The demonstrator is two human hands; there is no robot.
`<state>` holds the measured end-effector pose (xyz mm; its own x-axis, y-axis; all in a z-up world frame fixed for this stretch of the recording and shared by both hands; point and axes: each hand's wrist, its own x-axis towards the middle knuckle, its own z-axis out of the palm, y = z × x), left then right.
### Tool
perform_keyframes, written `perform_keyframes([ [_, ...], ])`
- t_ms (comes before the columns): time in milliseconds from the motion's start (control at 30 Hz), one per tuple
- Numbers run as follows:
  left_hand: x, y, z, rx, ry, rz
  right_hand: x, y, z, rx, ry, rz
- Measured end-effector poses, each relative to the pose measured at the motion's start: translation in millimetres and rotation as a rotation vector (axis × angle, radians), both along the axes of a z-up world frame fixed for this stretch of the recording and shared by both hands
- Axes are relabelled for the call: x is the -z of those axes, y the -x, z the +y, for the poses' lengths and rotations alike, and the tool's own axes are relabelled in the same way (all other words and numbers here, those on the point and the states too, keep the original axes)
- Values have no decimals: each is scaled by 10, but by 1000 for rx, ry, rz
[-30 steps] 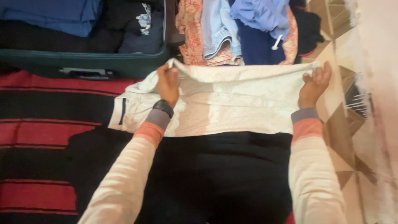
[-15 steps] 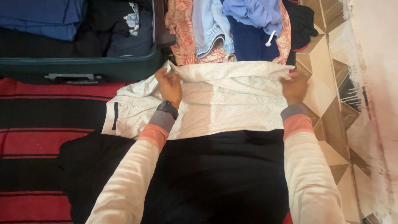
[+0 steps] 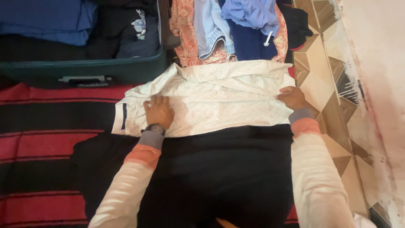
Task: The person folds several clothing items, including a light-blue shirt and a patterned white top, and packs them into a green suitcase located on a rug.
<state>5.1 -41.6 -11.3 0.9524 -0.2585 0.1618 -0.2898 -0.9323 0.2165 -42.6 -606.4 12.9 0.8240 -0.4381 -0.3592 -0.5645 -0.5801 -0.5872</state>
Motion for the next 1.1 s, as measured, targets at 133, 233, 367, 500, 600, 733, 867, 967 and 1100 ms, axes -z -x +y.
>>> perform_keyframes([
  [133,56,37,68,-168,67,193,-288,42,271,-41,-85,83],
  [233,55,66,-32,-112,19,258,-511,26,663,-55,-181,170],
  [367,-88,158,-34,-70,41,390,-699,-43,1082,-93,-265,213],
  [500,-123,163,-36,-37,61,339,-715,-73,1161,-142,-288,206],
  [600,-35,147,-39,-16,114,224,-562,-120,1068,-102,-271,200],
  [733,36,119,-76,-29,118,155,-262,-129,764,-38,-262,168],
  [867,48,122,-91,-28,154,81,94,-191,454,20,-138,117],
  [967,37,106,-101,-29,150,54,276,-272,345,-42,-109,160],
  [1100,52,108,-108,10,148,12,319,-409,460,-134,-131,154],
])
